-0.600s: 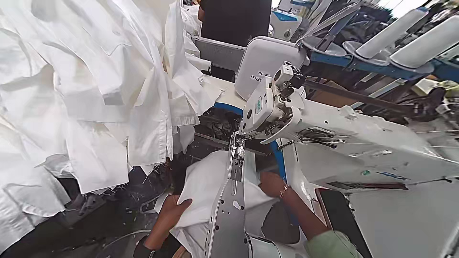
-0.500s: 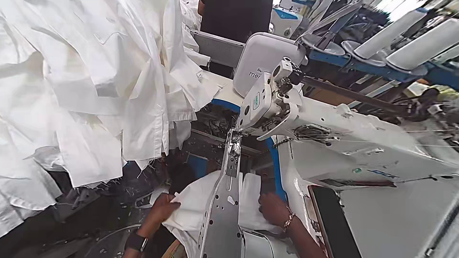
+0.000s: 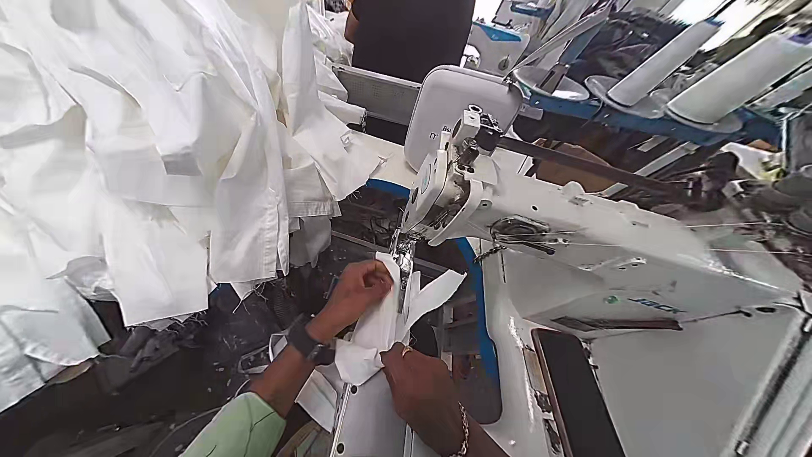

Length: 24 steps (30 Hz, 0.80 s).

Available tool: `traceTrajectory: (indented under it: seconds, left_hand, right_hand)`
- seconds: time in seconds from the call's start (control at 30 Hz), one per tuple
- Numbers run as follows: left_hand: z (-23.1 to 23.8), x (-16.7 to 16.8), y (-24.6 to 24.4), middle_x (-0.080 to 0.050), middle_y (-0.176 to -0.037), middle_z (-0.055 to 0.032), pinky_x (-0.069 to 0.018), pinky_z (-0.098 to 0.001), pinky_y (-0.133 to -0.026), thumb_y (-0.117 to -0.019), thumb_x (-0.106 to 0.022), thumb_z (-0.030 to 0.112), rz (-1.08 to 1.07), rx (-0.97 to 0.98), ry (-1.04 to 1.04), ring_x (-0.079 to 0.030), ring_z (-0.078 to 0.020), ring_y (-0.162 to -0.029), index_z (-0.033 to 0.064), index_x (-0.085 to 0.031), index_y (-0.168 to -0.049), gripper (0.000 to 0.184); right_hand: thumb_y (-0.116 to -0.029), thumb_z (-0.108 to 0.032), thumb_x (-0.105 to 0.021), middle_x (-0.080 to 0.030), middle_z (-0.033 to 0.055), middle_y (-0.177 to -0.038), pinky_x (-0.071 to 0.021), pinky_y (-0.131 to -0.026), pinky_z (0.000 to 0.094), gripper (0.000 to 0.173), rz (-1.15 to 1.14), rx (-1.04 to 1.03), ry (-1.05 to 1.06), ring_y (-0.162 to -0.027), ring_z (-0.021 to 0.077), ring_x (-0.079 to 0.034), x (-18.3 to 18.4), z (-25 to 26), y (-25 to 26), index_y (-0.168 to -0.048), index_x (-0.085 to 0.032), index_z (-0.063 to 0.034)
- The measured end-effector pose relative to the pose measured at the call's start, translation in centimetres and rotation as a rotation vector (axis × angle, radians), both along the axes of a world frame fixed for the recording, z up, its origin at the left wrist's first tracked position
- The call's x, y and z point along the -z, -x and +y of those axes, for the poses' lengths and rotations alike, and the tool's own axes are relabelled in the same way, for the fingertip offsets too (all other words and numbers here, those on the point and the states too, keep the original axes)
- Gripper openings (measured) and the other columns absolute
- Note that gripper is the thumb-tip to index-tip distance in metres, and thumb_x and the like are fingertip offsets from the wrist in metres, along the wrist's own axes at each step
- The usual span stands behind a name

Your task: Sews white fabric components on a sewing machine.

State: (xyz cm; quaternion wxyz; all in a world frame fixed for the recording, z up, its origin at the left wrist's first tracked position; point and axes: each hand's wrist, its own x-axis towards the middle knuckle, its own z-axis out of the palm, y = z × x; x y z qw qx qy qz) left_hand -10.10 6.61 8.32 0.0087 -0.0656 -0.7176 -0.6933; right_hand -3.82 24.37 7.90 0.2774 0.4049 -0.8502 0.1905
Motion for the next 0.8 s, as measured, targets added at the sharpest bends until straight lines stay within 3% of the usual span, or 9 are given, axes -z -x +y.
traceTrajectory:
  seconds: [0.1, 0.17, 0.2, 0.27, 0.37, 0.43, 0.53, 0.67, 0.8]
  left_hand:
    - [3.5, 1.2, 0.9, -0.066, -0.115, -0.0257, -0.0509, -0.0527, -0.095, -0.0881, -0.074, 0.02, 0.256, -0.217, 0.357, -0.064, -0.0389, -0.11, -0.006, -0.067, -0.108, 0.033]
    - [4.0, 0.4, -1.3, -0.065, -0.119, -0.0249, -0.0537, -0.0515, -0.09, -0.0956, -0.068, 0.033, 0.1, -0.175, 0.486, -0.067, -0.0371, -0.106, -0.0067, -0.058, -0.125, 0.05]
    - [3.8, -0.1, -2.4, -0.066, -0.117, -0.0243, -0.0547, -0.0515, -0.083, -0.0993, -0.064, 0.034, -0.031, -0.117, 0.519, -0.069, -0.0363, -0.096, -0.0054, -0.051, -0.135, 0.054]
    - [3.2, -0.5, -2.6, -0.066, -0.12, -0.0261, -0.0541, -0.0565, -0.083, -0.1034, -0.057, 0.033, -0.139, -0.017, 0.558, -0.069, -0.0414, -0.096, 0.0, -0.039, -0.153, 0.062]
    - [3.4, -0.2, -0.4, -0.063, -0.128, -0.0257, -0.0511, -0.0595, -0.089, -0.1028, -0.056, 0.044, -0.151, 0.039, 0.57, -0.066, -0.0431, -0.104, 0.0121, -0.023, -0.164, 0.076]
    - [3.2, 0.1, -0.4, -0.052, -0.144, -0.0266, -0.0543, -0.0549, -0.086, -0.0962, -0.066, 0.046, -0.074, -0.049, 0.549, -0.067, -0.0406, -0.104, 0.0077, -0.027, -0.162, 0.086]
    - [3.2, 0.9, -1.8, -0.045, -0.152, -0.0307, -0.0515, -0.055, -0.096, -0.0981, -0.062, 0.044, 0.161, -0.174, 0.571, -0.06, -0.0453, -0.122, 0.0031, -0.064, -0.135, 0.055]
    - [3.0, 1.6, -2.9, -0.049, -0.155, -0.0174, -0.0307, -0.0705, -0.112, -0.1052, -0.043, 0.016, 0.307, -0.125, 0.697, -0.044, -0.0415, -0.144, 0.0082, -0.067, -0.134, 0.038]
    - [2.8, 1.3, -1.6, -0.054, -0.151, -0.0145, -0.0173, -0.0701, -0.119, -0.1032, -0.042, 0.011, 0.324, -0.079, 0.687, -0.049, -0.0336, -0.143, -0.0018, -0.06, -0.137, 0.041]
  right_hand:
    - [-0.0883, -0.027, -0.065, -0.066, 0.0074, -0.064, -0.0502, -0.042, 0.0354, 0.035, -0.206, 0.295, 0.038, -0.049, 0.0205, -0.064, -1.2, 1.4, -0.1, -0.098, -0.071, 0.0065]
    - [-0.0904, -0.035, -0.076, -0.07, 0.0223, -0.079, -0.0554, -0.065, 0.0586, 0.061, -0.703, 0.639, 0.032, -0.07, 0.0404, -0.069, -3.8, 3.4, 2.3, -0.128, -0.059, 0.0108]
    - [-0.096, -0.032, -0.072, -0.071, 0.027, -0.091, -0.0523, -0.08, 0.0623, 0.05, -0.891, 0.739, -0.014, -0.087, 0.0451, -0.07, -4.5, 4.5, 4.0, -0.123, -0.062, 0.0096]
    - [-0.1032, -0.025, -0.061, -0.07, 0.0279, -0.098, -0.0481, -0.087, 0.0609, 0.035, -0.939, 0.75, -0.135, -0.099, 0.0444, -0.068, -5.0, 4.4, 6.2, -0.104, -0.07, 0.0087]
    - [-0.1013, -0.017, -0.061, -0.073, 0.0236, -0.104, -0.0521, -0.087, 0.0603, 0.026, -0.742, 0.598, -0.095, -0.099, 0.0417, -0.071, -5.7, 1.5, 7.1, -0.114, -0.073, 0.0027]
    - [-0.0986, -0.013, -0.062, -0.076, 0.02, -0.093, -0.0548, -0.075, 0.0592, 0.023, -0.577, 0.515, -0.007, -0.086, 0.0395, -0.074, -4.7, 0.4, 6.4, -0.11, -0.076, 0.0]
    - [-0.0886, -0.016, -0.065, -0.074, 0.0126, -0.084, -0.0567, -0.066, 0.0425, 0.02, -0.346, 0.339, 0.144, -0.076, 0.0258, -0.072, -2.3, 2.1, 6.0, -0.091, -0.08, -0.0037]
    - [-0.0839, -0.013, -0.065, -0.069, 0.0161, -0.133, -0.0591, -0.073, 0.04, 0.015, -0.455, 0.13, 0.149, -0.096, 0.0244, -0.075, -1.2, 3.3, 6.1, -0.081, -0.076, -0.0043]
    - [-0.0792, -0.011, -0.061, -0.061, 0.014, -0.145, -0.0553, -0.056, 0.0409, 0.013, -0.414, 0.123, -0.074, -0.076, 0.0241, -0.074, -1.5, 3.1, 6.1, -0.07, -0.067, -0.0032]
